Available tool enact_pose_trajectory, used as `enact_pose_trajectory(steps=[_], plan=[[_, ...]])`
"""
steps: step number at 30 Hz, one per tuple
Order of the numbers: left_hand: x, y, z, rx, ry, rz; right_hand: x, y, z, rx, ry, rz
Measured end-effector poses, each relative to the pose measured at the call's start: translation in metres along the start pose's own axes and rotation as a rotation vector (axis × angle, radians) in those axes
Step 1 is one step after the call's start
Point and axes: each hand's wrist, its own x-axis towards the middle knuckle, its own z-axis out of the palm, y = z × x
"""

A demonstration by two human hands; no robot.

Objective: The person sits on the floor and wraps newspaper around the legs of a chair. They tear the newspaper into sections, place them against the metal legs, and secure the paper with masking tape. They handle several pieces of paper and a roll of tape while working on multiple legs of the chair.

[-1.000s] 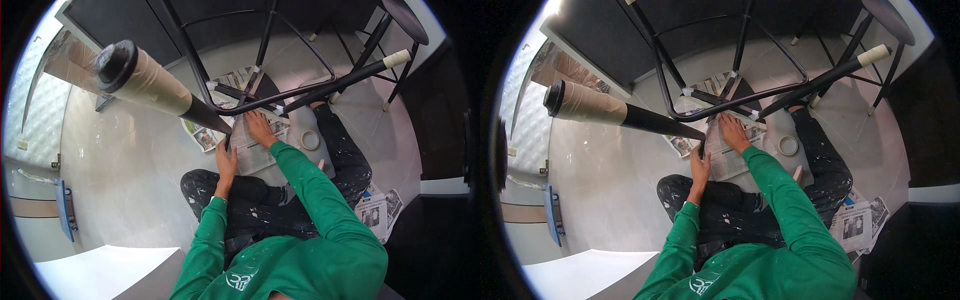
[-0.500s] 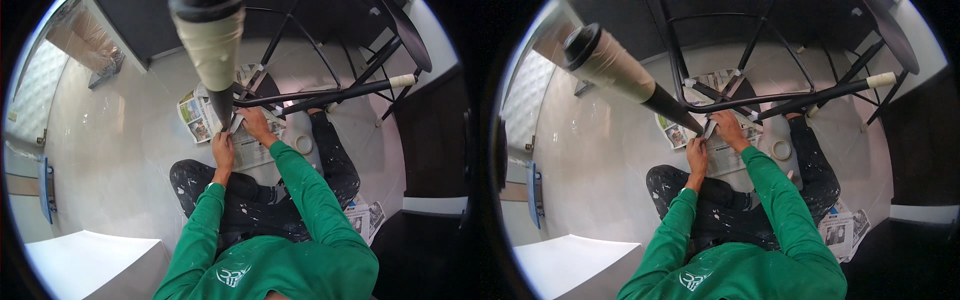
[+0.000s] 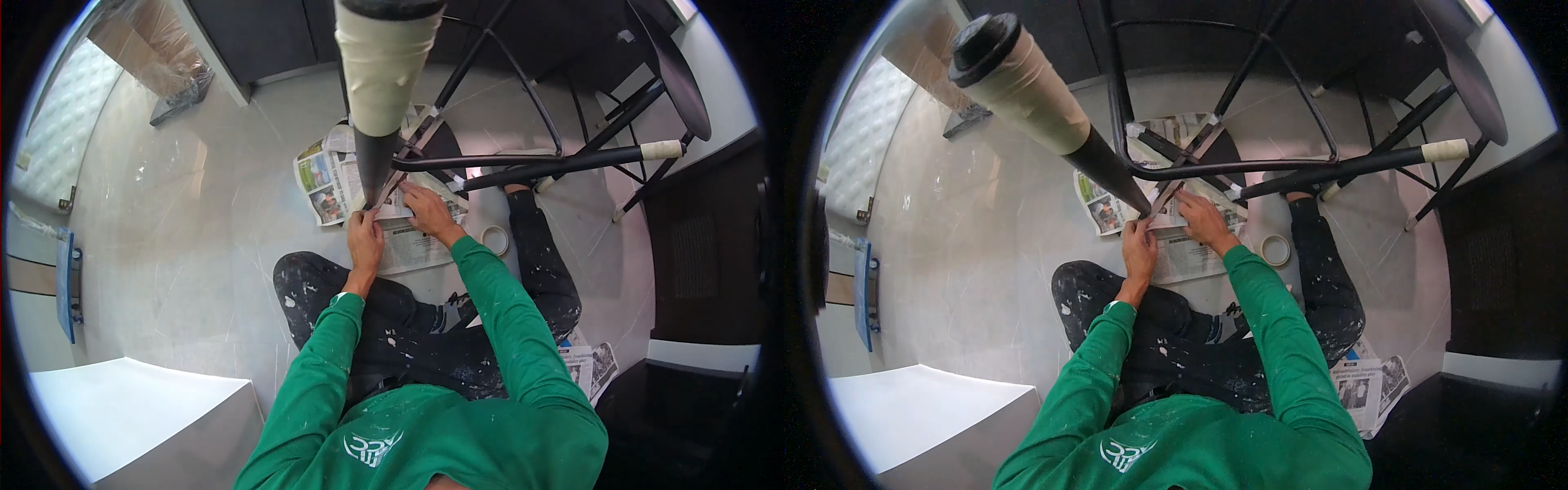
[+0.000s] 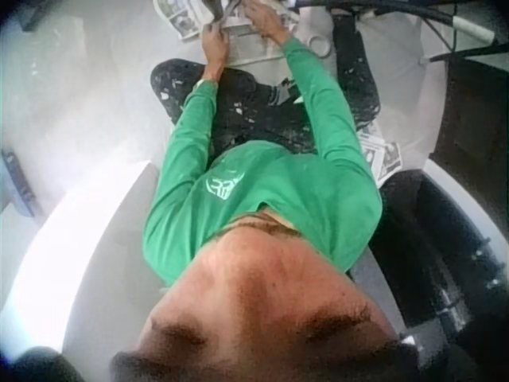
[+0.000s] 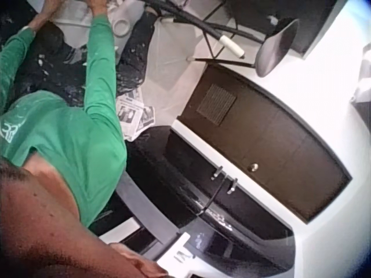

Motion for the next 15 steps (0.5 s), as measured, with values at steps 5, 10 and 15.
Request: enact_pose_trajectory(steps=[5,10,15], plan=[[0.003,-0.008,-0.003,0.087,0.025,0.126,0.005,-0.001,0.002,-0.016,-0.003,-0.018],[0.001,-0.008,0.004,0.048,0.021,0.125,0.002,0.007,-0.001,-0.008,-0.104,0.0],[-0.004,-0.02,0.002,-0.028,0.011,0.13,0.011,-0.003,-0.008,0.107,-0.23,0.106]])
